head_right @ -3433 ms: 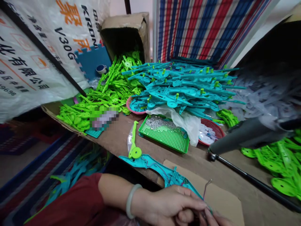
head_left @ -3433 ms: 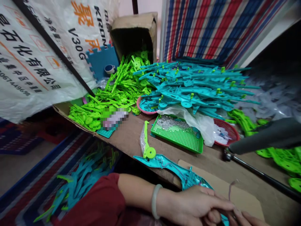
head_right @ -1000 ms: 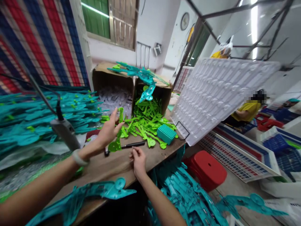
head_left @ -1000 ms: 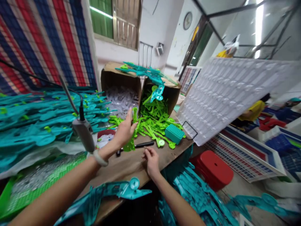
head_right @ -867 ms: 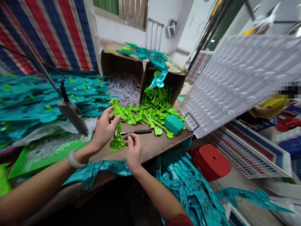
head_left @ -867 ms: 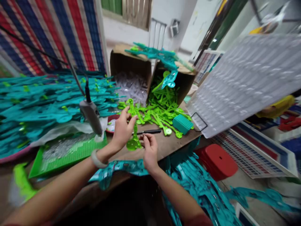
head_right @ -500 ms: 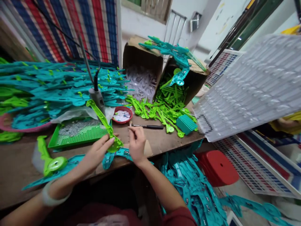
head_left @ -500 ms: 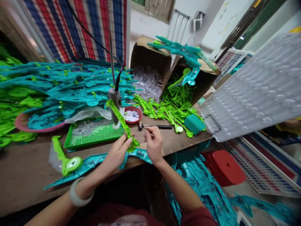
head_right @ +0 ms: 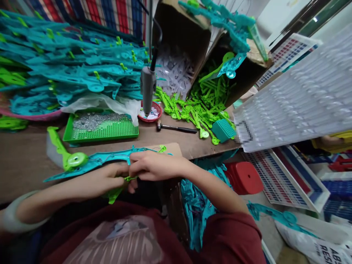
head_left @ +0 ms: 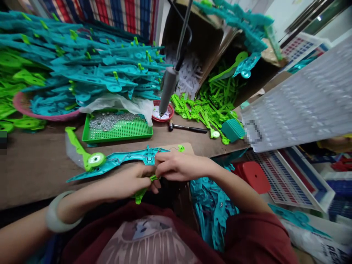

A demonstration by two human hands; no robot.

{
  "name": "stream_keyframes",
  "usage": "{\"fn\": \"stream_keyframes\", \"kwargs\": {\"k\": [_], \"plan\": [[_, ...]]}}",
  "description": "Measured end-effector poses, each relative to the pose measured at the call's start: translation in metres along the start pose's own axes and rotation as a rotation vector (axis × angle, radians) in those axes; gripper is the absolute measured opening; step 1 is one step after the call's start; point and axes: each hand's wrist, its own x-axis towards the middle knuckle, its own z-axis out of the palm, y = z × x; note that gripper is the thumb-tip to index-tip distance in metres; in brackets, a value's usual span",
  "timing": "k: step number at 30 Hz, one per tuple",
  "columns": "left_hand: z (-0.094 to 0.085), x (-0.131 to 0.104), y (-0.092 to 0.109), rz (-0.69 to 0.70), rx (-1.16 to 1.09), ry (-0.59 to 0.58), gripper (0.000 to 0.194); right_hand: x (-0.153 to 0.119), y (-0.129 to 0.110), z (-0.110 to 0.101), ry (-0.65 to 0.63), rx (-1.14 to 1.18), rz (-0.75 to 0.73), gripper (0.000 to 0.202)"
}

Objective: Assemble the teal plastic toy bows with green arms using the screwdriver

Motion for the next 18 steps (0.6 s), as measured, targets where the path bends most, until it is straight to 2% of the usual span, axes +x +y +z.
{"fn": "stream_keyframes", "kwargs": {"k": [4, 6, 14, 18], "plan": [[0.003, -0.001, 0.004, -0.169, -0.234, -0.083, 0.019, 0.007, 0.003, -0.001, -0.044, 0.075, 0.028, 0.014], [0.003, -0.001, 0.004, -0.190, -0.295, -0.089, 0.016, 0.010, 0.004, 0.000, -0.045, 0.118, 0.051, 0.014], [0.005, 0.005, 0.000, -0.167, -0.122, -0.112, 0.026, 0.012, 0.012, 0.004, -0.050, 0.330, 0.110, 0.016], [0.009, 0.009, -0.003, -0.157, -0.128, -0.074, 0.028, 0.011, 0.013, 0.009, -0.049, 0.295, 0.130, 0.019]]}}
